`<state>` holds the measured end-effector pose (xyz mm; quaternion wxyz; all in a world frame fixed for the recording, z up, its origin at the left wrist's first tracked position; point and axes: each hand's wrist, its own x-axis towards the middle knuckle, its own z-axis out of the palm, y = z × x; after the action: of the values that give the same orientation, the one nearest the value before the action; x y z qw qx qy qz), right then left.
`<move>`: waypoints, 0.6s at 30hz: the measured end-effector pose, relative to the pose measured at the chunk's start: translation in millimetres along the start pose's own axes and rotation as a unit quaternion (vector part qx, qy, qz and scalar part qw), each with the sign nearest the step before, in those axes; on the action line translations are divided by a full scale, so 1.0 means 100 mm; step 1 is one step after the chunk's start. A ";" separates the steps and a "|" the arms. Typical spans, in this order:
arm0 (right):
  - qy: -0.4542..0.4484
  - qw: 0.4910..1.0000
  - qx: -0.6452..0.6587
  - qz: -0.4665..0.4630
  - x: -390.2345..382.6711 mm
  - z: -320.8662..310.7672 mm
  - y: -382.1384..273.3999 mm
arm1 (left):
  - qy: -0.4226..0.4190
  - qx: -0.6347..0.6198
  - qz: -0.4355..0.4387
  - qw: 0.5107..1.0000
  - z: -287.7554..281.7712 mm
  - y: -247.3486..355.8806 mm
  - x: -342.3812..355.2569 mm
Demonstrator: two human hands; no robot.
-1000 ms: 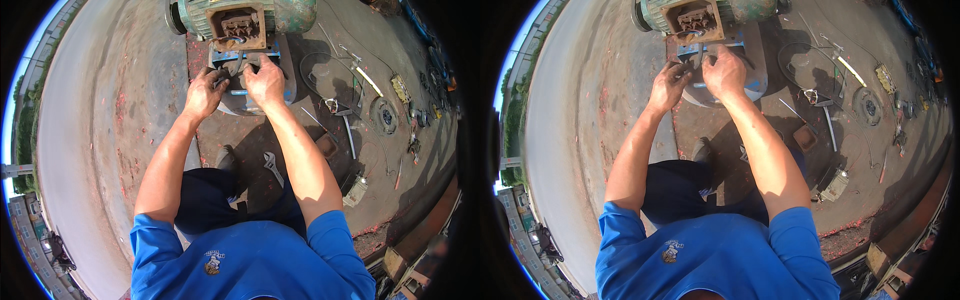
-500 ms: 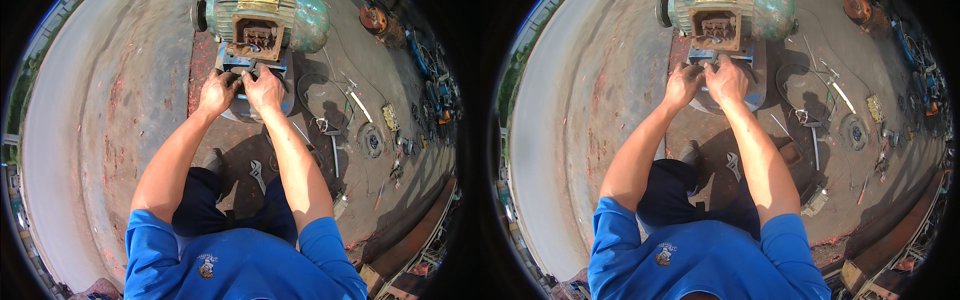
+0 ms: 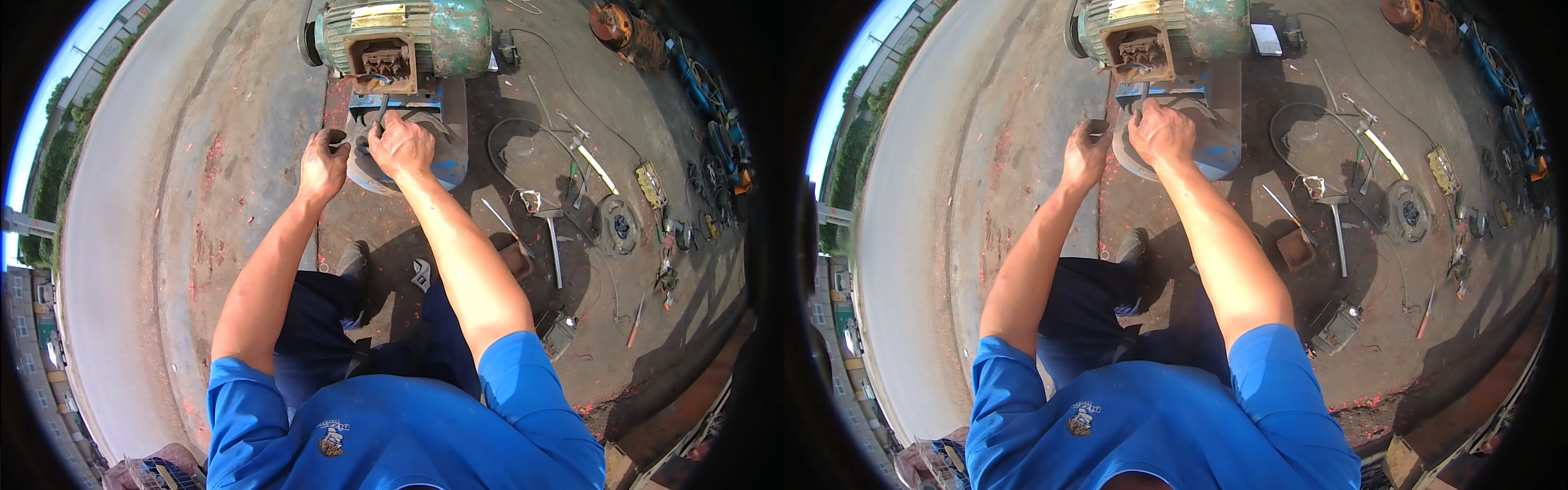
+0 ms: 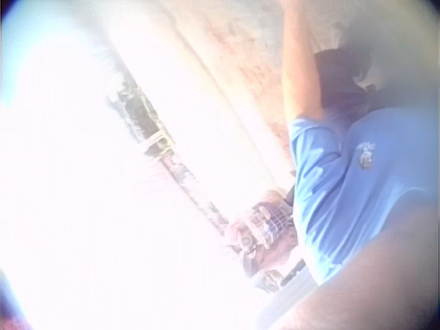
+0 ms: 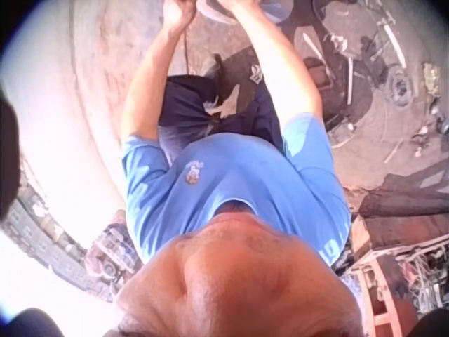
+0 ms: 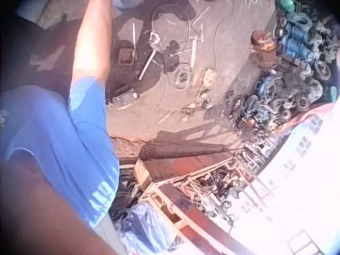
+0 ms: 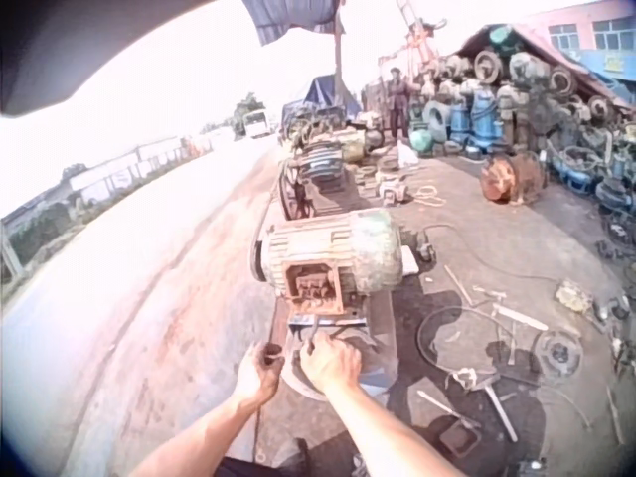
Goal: The person uses shears to cut the outer sheath of a cable, then strips the insulation from individual wires. They twist the exposed strands and insert them into the terminal block of a green electric motor, securing the connections.
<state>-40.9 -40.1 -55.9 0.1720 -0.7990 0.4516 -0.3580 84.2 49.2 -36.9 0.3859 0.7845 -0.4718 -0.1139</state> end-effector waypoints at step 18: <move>-0.046 0.995 -0.063 0.062 0.03 -0.08 -0.09 | 0.023 -0.230 -0.074 0.970 0.12 -0.11 0.23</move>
<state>-40.0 -37.6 -43.5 0.1635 -0.7941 0.5139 -0.2804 97.4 27.0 -48.6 0.5574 0.7096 -0.3645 -0.2301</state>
